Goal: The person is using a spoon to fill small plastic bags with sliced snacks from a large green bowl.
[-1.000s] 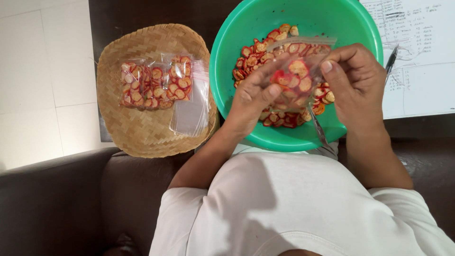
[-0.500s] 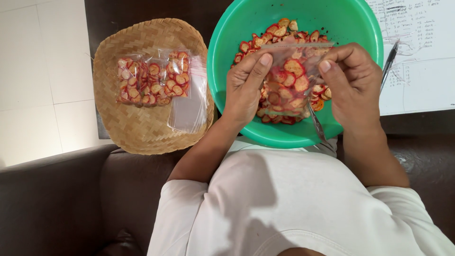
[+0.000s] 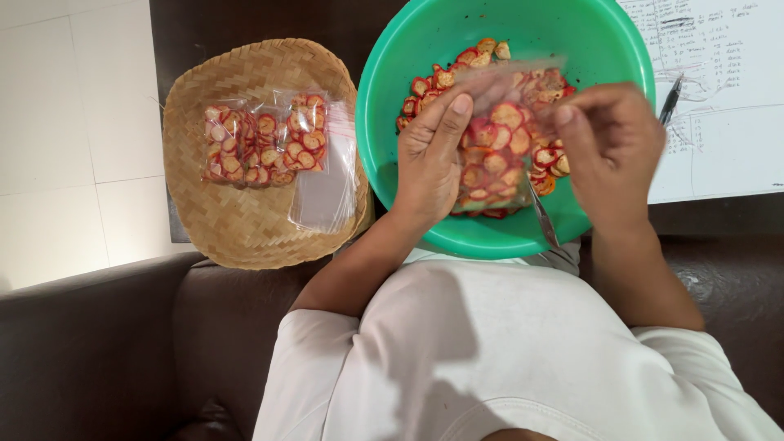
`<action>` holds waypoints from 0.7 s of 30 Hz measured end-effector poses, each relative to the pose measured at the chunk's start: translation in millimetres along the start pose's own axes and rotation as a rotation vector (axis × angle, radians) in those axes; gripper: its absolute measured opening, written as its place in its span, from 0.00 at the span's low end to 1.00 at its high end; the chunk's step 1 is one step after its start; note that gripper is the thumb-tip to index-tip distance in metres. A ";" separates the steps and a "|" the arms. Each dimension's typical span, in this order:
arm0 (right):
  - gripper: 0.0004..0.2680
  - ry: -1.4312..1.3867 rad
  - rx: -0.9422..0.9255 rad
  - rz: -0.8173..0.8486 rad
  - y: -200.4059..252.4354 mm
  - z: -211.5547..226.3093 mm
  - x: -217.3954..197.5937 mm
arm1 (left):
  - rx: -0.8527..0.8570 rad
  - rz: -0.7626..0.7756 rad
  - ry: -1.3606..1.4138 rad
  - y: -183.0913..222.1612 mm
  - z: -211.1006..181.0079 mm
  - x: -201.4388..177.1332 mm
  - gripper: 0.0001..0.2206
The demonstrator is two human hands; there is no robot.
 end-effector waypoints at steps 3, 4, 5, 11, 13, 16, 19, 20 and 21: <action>0.05 0.322 -0.282 0.040 2.5 19.8 -9.7 | 0.191 -0.043 -0.180 -1.4 3.1 -5.1 0.13; 0.05 0.323 -0.283 0.037 0.4 23.7 -10.3 | 0.191 -0.040 -0.180 -0.3 0.8 -4.0 0.13; 0.03 0.327 -0.384 0.152 0.2 29.8 -7.2 | 0.195 -0.054 -0.305 1.1 -1.5 -2.8 0.13; 0.04 0.478 -0.715 0.379 -19.1 55.2 23.2 | 0.180 0.073 -0.549 14.4 -3.2 7.8 0.13; 0.06 0.515 -0.762 0.393 -23.0 58.2 27.3 | 0.251 0.068 -0.593 14.1 8.9 4.4 0.13; 0.04 0.591 -0.756 0.377 -22.5 54.3 23.9 | 0.295 0.101 -0.571 14.8 7.7 8.5 0.14; 0.05 0.635 -0.758 0.390 -20.6 50.8 20.0 | 0.168 0.157 -0.406 17.0 7.9 12.8 0.13; 0.05 0.660 -0.762 0.405 -20.1 48.7 18.6 | 0.215 0.205 -0.374 16.6 4.1 15.9 0.09; 0.05 0.685 -0.766 0.420 -20.0 46.5 17.2 | 0.262 0.253 -0.340 15.9 0.2 19.0 0.08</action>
Point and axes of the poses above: each hand's wrist, its own y-axis away from the middle knuckle, its own x-axis out of the palm, z = x × y, the point moved 3 cm from there along -y, towards the middle knuckle, and after that the axes turned 15 degrees about -y, right-handed, at the moved point
